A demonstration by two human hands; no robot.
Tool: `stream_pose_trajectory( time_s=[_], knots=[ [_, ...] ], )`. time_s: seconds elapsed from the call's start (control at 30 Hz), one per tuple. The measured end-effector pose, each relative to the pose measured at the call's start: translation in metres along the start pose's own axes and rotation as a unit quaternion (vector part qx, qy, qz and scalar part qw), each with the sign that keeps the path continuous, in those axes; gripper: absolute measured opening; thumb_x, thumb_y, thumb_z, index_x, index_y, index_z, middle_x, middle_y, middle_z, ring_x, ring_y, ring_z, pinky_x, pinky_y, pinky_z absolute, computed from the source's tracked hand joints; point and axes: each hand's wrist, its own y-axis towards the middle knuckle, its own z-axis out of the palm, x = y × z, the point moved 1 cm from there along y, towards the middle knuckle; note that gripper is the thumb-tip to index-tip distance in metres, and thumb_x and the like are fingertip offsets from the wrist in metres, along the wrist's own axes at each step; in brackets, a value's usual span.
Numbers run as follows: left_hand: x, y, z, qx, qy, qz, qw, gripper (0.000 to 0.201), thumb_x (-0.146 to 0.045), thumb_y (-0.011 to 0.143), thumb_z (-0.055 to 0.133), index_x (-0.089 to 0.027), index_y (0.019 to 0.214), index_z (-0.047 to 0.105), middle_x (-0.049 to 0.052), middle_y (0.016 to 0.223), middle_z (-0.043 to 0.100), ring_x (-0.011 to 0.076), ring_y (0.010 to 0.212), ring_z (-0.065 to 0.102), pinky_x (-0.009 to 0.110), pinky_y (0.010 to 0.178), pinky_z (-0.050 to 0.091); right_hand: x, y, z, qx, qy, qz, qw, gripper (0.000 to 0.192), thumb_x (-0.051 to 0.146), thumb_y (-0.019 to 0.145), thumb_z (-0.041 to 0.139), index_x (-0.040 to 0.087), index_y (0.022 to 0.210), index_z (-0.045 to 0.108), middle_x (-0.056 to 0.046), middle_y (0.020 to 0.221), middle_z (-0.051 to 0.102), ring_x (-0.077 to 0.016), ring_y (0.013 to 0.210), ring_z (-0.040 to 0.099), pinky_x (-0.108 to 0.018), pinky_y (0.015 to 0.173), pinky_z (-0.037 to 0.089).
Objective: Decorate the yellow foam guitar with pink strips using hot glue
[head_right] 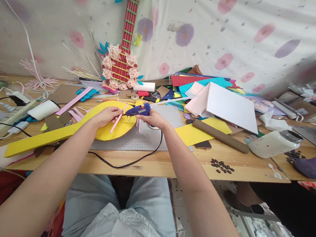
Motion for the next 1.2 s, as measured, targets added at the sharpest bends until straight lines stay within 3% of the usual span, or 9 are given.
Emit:
stream_pose_trajectory(
  time_s=[0.37, 0.87, 1.2],
  knots=[
    [-0.0048, -0.0048, 0.0022, -0.011, 0.0, -0.007, 1.0, 0.024, -0.031, 0.077, 0.059, -0.012, 0.064, 0.054, -0.003, 0.053, 0.047, 0.0035, 0.041, 0.039, 0.016, 0.04, 0.031, -0.0026, -0.0004, 0.0033, 0.014, 0.009, -0.024, 1.0, 0.045, 0.056, 0.059, 0.067, 0.015, 0.072, 0.054, 0.003, 0.059, 0.048, -0.0075, 0.053, 0.041, -0.022, 0.047, 0.032],
    [-0.0016, -0.0034, 0.0013, -0.013, 0.022, 0.0, 1.0, 0.028, -0.039, 0.073, 0.062, -0.013, 0.064, 0.053, -0.003, 0.054, 0.048, 0.0041, 0.042, 0.038, 0.017, 0.04, 0.031, -0.0062, 0.0042, 0.003, -0.016, 0.041, -0.051, 0.998, 0.042, 0.051, 0.06, 0.068, 0.017, 0.081, 0.057, 0.0, 0.071, 0.055, -0.01, 0.063, 0.046, -0.025, 0.059, 0.039],
    [-0.0024, -0.0049, 0.0016, -0.007, 0.021, 0.0, 1.0, 0.026, -0.037, 0.074, 0.061, -0.014, 0.065, 0.053, -0.004, 0.054, 0.048, 0.0041, 0.041, 0.037, 0.018, 0.041, 0.029, -0.0098, 0.0089, -0.0016, -0.047, 0.018, -0.034, 0.998, 0.044, 0.055, 0.06, 0.066, 0.016, 0.079, 0.057, 0.003, 0.061, 0.051, -0.0093, 0.056, 0.042, -0.026, 0.056, 0.038]
  ],
)
